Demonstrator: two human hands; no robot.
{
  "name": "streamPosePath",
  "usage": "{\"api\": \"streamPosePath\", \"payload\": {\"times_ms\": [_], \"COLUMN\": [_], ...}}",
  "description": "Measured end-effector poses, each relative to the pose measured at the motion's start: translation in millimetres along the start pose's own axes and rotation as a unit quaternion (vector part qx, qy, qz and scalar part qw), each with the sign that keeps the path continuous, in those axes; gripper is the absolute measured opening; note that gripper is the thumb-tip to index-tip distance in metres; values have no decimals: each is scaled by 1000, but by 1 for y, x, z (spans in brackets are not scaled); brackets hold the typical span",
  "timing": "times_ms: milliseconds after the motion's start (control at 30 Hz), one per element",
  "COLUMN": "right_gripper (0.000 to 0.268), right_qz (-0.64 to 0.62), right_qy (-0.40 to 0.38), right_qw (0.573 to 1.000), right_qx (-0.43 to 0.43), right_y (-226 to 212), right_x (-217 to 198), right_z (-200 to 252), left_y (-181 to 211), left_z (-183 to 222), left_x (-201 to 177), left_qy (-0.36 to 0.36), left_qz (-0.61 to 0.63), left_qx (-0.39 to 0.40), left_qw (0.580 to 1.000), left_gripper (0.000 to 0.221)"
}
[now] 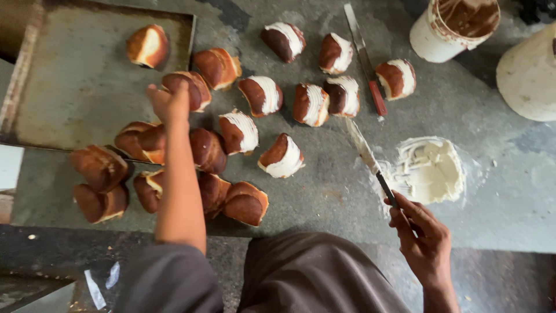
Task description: The person scoops cream with a knife, spreads it onto bread rolls by hand, and places the prepared rolls onto the counter.
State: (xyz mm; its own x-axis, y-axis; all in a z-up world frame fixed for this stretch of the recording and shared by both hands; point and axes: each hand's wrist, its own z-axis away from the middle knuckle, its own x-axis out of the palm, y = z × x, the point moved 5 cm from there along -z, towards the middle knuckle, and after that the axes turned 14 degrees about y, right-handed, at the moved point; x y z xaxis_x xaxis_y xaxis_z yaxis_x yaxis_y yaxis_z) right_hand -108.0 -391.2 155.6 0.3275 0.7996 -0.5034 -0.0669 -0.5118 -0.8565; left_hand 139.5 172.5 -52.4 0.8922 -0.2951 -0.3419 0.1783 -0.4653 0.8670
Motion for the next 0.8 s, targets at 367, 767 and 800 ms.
{"api": "streamPosePath", "payload": {"times_ms": [367, 767, 800], "right_gripper": [36, 34, 33], "right_qz": [53, 267, 308], "right_qy": [75, 179, 179], "right_qw": [992, 943, 933], "right_qx": [81, 89, 48], "right_y": [7, 92, 103], "right_x": [-35, -82, -78], "right_z": [-5, -15, -16], "left_y": [-43, 142, 149], "left_z": [28, 188, 205], "left_x": [54, -76, -74], "left_qy": [-108, -287, -310], "left_qz": [164, 384, 388], "left_qx": [-61, -487, -488], "left_qw": [979, 730, 718], "left_gripper": [77, 44, 39]}}
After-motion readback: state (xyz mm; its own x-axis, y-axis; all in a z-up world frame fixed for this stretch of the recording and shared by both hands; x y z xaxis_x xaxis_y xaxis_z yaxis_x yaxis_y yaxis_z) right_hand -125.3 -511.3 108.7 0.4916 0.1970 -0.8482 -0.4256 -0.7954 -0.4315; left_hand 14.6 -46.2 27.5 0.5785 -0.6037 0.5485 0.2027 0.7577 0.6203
